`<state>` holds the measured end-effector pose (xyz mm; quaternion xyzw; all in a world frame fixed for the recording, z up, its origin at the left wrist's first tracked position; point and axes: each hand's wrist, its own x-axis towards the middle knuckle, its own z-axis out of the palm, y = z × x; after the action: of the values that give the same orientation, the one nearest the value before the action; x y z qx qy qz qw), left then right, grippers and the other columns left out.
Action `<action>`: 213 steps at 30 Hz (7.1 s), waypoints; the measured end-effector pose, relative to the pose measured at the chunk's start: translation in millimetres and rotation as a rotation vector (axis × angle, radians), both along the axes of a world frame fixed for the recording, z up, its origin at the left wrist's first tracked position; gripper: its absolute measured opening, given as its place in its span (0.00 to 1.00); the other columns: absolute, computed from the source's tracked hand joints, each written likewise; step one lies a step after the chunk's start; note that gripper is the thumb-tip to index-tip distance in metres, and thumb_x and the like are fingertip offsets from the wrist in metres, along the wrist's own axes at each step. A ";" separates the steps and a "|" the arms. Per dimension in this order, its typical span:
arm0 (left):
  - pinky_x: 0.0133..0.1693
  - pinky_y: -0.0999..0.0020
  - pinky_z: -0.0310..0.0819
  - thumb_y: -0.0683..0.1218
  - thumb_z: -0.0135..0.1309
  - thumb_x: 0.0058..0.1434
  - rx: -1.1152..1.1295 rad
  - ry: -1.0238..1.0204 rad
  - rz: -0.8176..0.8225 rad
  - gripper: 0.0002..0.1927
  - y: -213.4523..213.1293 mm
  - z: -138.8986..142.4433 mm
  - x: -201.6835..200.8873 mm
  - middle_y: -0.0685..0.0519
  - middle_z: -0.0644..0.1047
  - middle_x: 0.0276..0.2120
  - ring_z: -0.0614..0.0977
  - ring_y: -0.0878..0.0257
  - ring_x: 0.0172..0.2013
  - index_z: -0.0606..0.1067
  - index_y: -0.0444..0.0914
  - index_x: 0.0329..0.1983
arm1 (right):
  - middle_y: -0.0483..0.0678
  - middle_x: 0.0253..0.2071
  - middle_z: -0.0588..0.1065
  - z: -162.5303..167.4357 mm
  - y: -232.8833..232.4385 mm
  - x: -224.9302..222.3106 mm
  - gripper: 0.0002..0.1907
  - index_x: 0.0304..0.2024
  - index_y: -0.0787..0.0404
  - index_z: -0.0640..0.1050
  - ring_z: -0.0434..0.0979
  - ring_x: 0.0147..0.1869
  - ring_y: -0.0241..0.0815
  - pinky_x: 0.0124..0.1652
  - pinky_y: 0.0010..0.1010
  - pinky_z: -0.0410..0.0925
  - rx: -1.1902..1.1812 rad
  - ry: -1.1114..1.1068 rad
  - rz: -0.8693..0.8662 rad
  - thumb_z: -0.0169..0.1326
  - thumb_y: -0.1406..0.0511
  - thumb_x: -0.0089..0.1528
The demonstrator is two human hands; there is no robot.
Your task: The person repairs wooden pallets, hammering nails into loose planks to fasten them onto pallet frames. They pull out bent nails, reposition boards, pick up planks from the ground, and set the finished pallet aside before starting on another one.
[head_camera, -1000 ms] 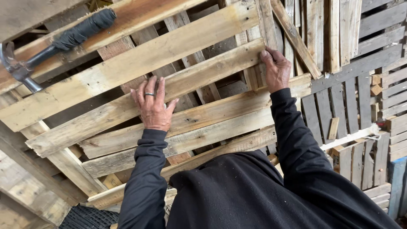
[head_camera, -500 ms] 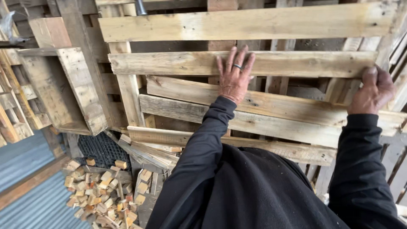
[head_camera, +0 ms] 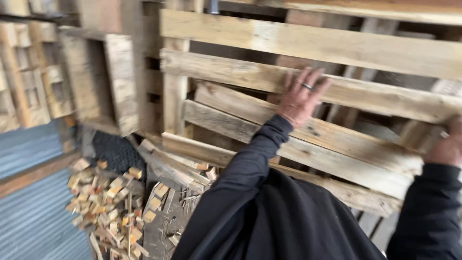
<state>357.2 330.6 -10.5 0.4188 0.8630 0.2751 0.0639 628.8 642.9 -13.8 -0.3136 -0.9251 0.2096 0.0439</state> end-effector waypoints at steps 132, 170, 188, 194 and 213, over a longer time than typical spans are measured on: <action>0.68 0.41 0.56 0.57 0.65 0.56 -0.278 -0.066 -0.504 0.39 -116.8 93.3 156.5 0.47 0.67 0.67 0.68 0.48 0.65 0.68 0.46 0.71 | 0.51 0.50 0.81 56.7 -87.6 240.9 0.17 0.59 0.64 0.78 0.83 0.47 0.38 0.47 0.31 0.78 -0.803 0.388 -0.886 0.56 0.66 0.68; 0.69 0.39 0.53 0.50 0.72 0.47 -0.253 -0.070 -0.232 0.35 -168.7 96.3 130.8 0.50 0.70 0.65 0.69 0.48 0.66 0.76 0.44 0.60 | 0.46 0.47 0.81 27.5 -146.1 180.1 0.15 0.57 0.61 0.81 0.78 0.48 0.34 0.50 0.27 0.73 -0.675 0.554 -0.723 0.58 0.62 0.70; 0.68 0.41 0.53 0.52 0.73 0.47 -0.249 -0.106 -0.249 0.36 -154.2 104.6 126.6 0.47 0.72 0.61 0.69 0.45 0.63 0.75 0.39 0.58 | 0.42 0.46 0.80 36.8 -140.8 172.1 0.14 0.57 0.62 0.81 0.76 0.49 0.32 0.51 0.25 0.72 -0.818 0.569 -0.756 0.57 0.64 0.71; 0.71 0.49 0.58 0.53 0.70 0.61 -0.230 -0.021 -0.241 0.33 -100.2 93.0 121.0 0.44 0.69 0.69 0.69 0.49 0.66 0.72 0.44 0.68 | 0.48 0.48 0.78 51.4 -103.6 141.1 0.14 0.58 0.62 0.78 0.79 0.50 0.40 0.50 0.31 0.75 -0.542 0.327 -0.649 0.53 0.62 0.73; 0.69 0.38 0.53 0.55 0.74 0.49 -0.172 0.055 -0.350 0.38 -46.0 80.4 73.2 0.50 0.73 0.62 0.70 0.49 0.62 0.76 0.48 0.65 | 0.43 0.42 0.78 29.8 -71.9 94.0 0.12 0.50 0.65 0.83 0.76 0.45 0.32 0.47 0.26 0.72 -0.673 0.569 -0.689 0.60 0.63 0.70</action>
<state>430.4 284.5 69.9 0.5630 0.7987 0.1735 0.1226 722.8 571.0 15.9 -0.5258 -0.6027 0.5433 0.2551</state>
